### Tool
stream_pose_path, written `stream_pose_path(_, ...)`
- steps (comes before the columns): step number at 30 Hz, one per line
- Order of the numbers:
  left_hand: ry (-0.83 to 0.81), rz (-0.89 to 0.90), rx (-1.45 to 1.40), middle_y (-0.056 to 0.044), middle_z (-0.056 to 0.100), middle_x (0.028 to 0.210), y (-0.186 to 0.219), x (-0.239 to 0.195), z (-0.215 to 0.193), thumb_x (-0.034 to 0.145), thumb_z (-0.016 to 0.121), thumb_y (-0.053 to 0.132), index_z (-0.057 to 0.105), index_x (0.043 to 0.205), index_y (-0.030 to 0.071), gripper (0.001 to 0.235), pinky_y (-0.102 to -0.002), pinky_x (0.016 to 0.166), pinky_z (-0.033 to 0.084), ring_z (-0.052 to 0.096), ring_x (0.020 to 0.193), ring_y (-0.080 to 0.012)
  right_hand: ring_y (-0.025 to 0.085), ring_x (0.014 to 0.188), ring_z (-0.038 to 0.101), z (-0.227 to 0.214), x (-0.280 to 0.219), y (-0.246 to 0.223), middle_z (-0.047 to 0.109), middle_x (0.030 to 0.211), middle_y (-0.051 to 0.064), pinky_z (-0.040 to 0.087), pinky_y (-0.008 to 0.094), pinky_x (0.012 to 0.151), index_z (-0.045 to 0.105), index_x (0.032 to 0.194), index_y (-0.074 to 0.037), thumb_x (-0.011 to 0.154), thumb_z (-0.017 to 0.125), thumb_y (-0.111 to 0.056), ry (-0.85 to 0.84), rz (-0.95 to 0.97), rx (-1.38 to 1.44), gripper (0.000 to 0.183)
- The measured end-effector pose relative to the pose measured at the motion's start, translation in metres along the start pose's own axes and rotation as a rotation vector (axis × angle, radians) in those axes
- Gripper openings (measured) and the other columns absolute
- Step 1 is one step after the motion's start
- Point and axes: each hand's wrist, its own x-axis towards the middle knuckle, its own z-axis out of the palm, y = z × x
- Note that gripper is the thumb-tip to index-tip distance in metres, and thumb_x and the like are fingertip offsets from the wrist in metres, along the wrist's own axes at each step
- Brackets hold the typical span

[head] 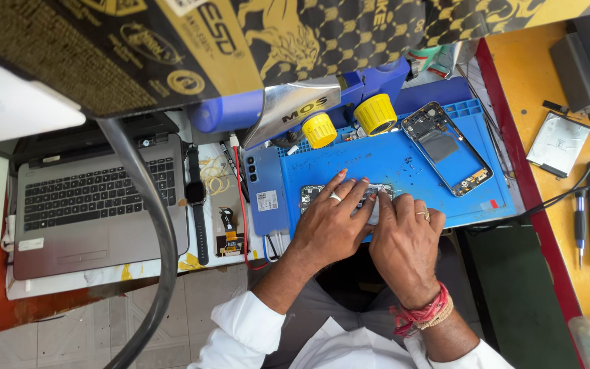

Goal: The person manipulates internal components of a disassembled smartphone on a blue workbench, using a small metal tool to adjust parts. They then pick up a rectangular battery, peel off a protective film, and place it into the phone chassis.

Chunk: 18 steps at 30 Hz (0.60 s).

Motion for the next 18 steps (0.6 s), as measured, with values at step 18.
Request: stream_pose_path(18,-0.003,0.005,-0.022,-0.028,0.064,0.134,-0.0047,0.0006,0.0012,0.093,0.067,0.019,0.071,0.121,-0.004,0.037,-0.053,0.127,0.030,0.062,0.127,-0.0377,0.026,0.080,0.066,0.0018,0.0074,-0.0071,0.062,0.098,0.012,0.047,0.039,0.072,0.066,0.125,0.001,0.088,0.060,-0.013,-0.145,0.068,0.030,0.040)
